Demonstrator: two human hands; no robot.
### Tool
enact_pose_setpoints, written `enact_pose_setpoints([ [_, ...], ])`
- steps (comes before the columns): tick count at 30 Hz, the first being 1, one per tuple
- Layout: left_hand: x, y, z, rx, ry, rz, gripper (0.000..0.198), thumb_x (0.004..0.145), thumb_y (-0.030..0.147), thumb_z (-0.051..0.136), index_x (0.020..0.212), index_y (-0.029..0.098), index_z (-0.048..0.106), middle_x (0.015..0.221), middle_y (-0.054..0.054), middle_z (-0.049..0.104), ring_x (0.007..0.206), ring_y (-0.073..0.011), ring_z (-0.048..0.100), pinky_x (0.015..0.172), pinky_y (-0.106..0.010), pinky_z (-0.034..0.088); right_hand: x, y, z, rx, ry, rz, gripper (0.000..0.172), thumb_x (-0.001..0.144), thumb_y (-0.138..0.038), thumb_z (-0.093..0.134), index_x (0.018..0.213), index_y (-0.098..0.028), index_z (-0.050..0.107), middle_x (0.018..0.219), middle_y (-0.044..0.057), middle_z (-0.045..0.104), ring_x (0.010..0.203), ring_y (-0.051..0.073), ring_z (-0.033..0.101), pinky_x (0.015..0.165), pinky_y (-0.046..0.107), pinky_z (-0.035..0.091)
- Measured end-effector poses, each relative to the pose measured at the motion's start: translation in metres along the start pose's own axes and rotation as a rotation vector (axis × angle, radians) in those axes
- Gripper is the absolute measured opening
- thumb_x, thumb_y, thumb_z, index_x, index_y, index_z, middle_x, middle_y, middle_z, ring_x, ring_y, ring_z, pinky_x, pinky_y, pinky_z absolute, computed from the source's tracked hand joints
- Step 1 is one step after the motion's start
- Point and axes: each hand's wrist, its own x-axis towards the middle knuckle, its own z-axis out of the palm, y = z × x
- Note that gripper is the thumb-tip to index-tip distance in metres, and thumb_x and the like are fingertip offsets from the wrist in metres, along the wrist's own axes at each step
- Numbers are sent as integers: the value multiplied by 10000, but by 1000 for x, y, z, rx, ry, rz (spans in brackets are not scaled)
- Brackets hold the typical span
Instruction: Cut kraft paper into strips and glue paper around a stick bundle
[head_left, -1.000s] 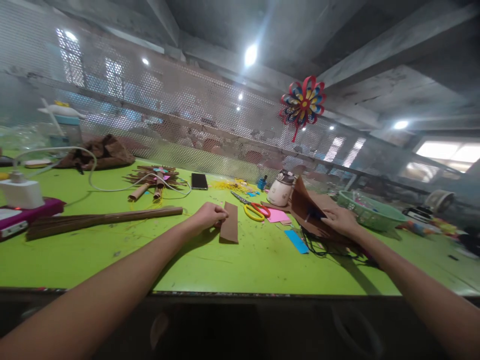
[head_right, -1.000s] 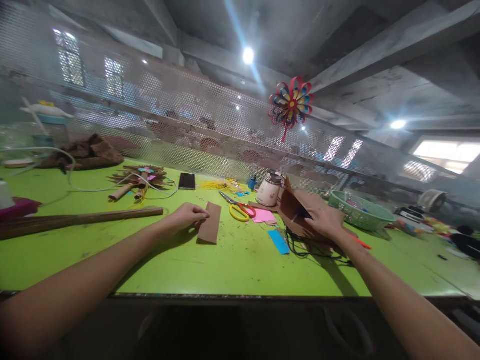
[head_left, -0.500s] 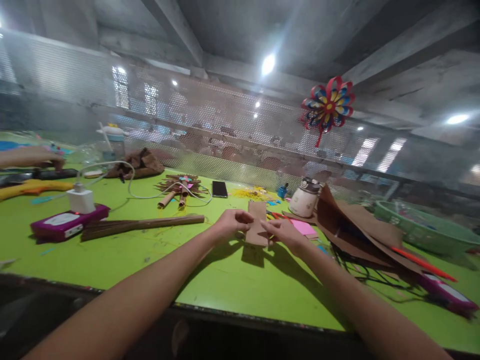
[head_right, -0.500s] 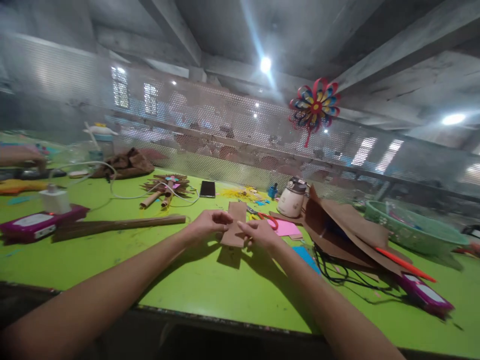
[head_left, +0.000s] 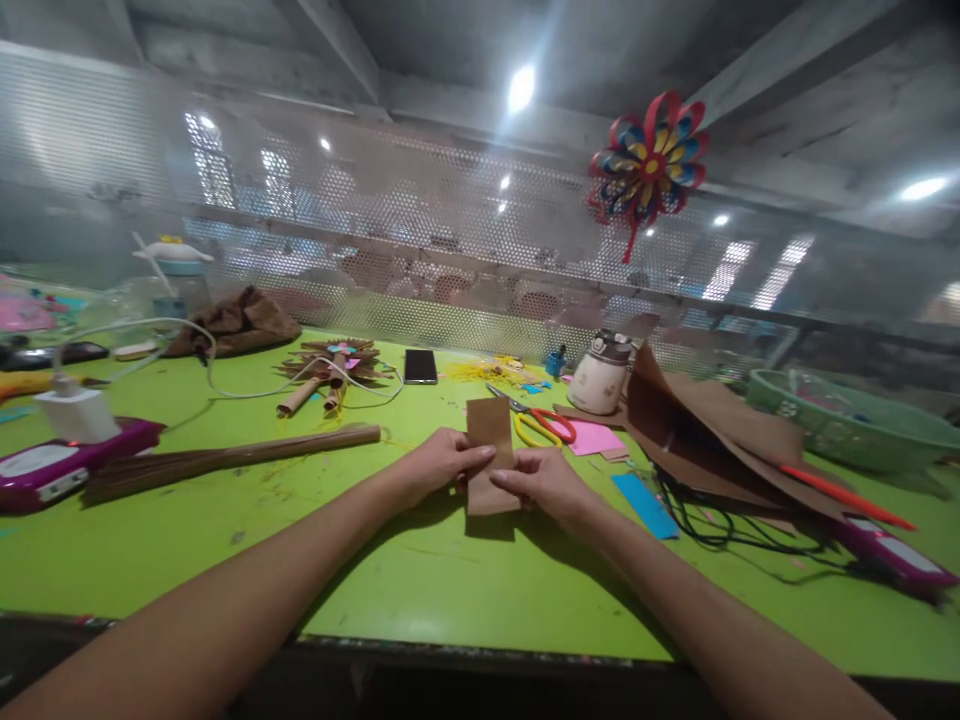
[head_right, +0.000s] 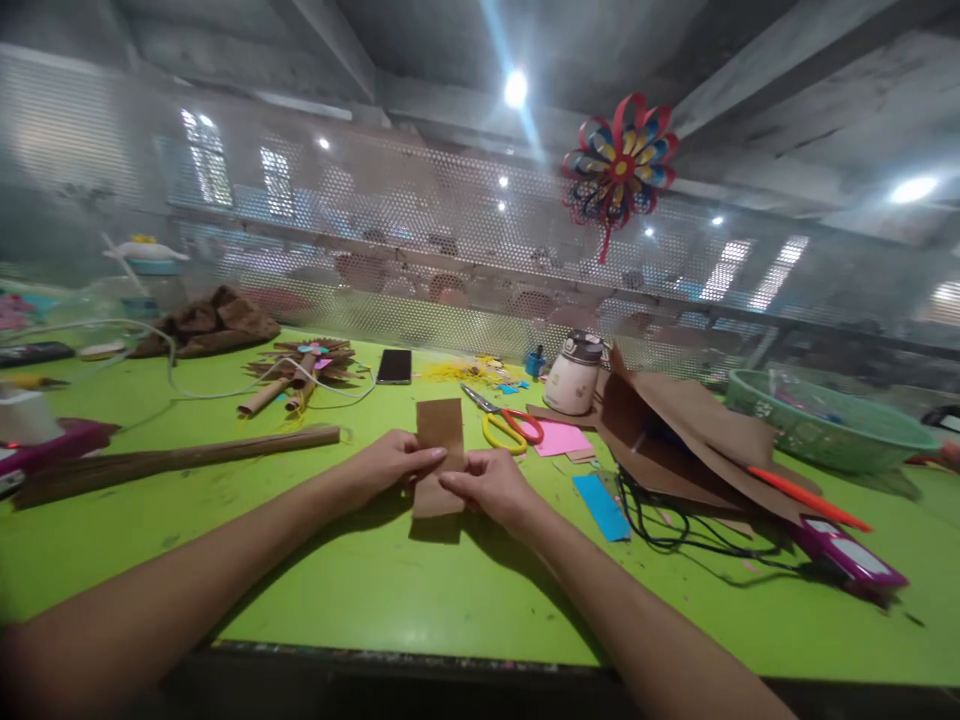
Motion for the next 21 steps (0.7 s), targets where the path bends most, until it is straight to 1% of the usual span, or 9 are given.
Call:
enact_pose_setpoints([
  [2, 1, 1, 0, -6, 99, 6, 376, 750, 470, 642, 576, 145, 569, 465, 24, 430, 447, -82, 329, 465, -266, 229, -1, -5, -1, 54, -11, -23, 364, 602, -465, 778, 618, -154, 590, 508, -34, 510, 453, 76, 412, 468, 241, 300],
  [4, 2, 3, -1, -37, 170, 18, 375, 769, 462, 627, 569, 153, 557, 470, 22, 425, 455, -86, 329, 474, -271, 239, -2, -7, -4, 83, -3, -51, 327, 599, -420, 789, 636, -154, 603, 542, -30, 538, 487, 79, 444, 502, 241, 330],
  [6, 2, 7, -2, -56, 204, 19, 408, 791, 488, 601, 559, 157, 540, 483, 9, 445, 469, -93, 351, 478, -271, 256, -2, -8, -7, 81, 8, -55, 302, 606, -399, 784, 636, -154, 609, 553, -25, 554, 500, 81, 454, 511, 239, 336],
  [8, 1, 9, -4, -71, 207, 11, 439, 814, 527, 562, 582, 154, 550, 513, -12, 490, 484, -103, 387, 477, -270, 274, 0, -6, -9, 69, 8, -48, 284, 618, -386, 771, 628, -158, 602, 542, -23, 555, 493, 83, 452, 501, 236, 336],
  [11, 2, 9, -5, -90, 168, -3, 463, 836, 558, 514, 655, 139, 597, 567, -36, 548, 493, -108, 426, 483, -269, 307, 2, -1, -9, 13, 40, -74, 246, 669, -365, 718, 623, -168, 579, 543, -21, 546, 481, 84, 444, 498, 241, 343],
  [13, 3, 6, -5, -87, 88, 2, 452, 827, 551, 533, 676, 131, 610, 585, -38, 560, 508, -109, 453, 505, -264, 329, 5, 2, -9, -54, 96, -114, 241, 715, -363, 666, 614, -177, 549, 545, -21, 534, 482, 88, 438, 502, 247, 341],
  [16, 4, 1, -6, -8, -54, 22, 389, 781, 500, 624, 700, 119, 629, 612, -40, 588, 553, -114, 496, 545, -254, 344, 7, 4, -11, -116, 168, -165, 269, 761, -375, 611, 608, -195, 483, 537, -32, 502, 487, 91, 413, 501, 248, 314],
  [18, 4, 0, -6, 46, -81, 21, 359, 760, 469, 656, 710, 113, 642, 638, -50, 615, 573, -115, 510, 565, -252, 349, 8, 4, -12, -137, 184, -194, 278, 770, -380, 598, 612, -202, 454, 534, -42, 477, 498, 94, 395, 503, 247, 299],
  [21, 4, 0, -8, 72, -76, 11, 349, 759, 455, 657, 710, 109, 655, 644, -58, 627, 569, -111, 505, 573, -254, 352, 9, 3, -13, -178, 184, -242, 289, 764, -379, 593, 597, -203, 437, 531, -53, 427, 514, 95, 368, 509, 246, 285],
])
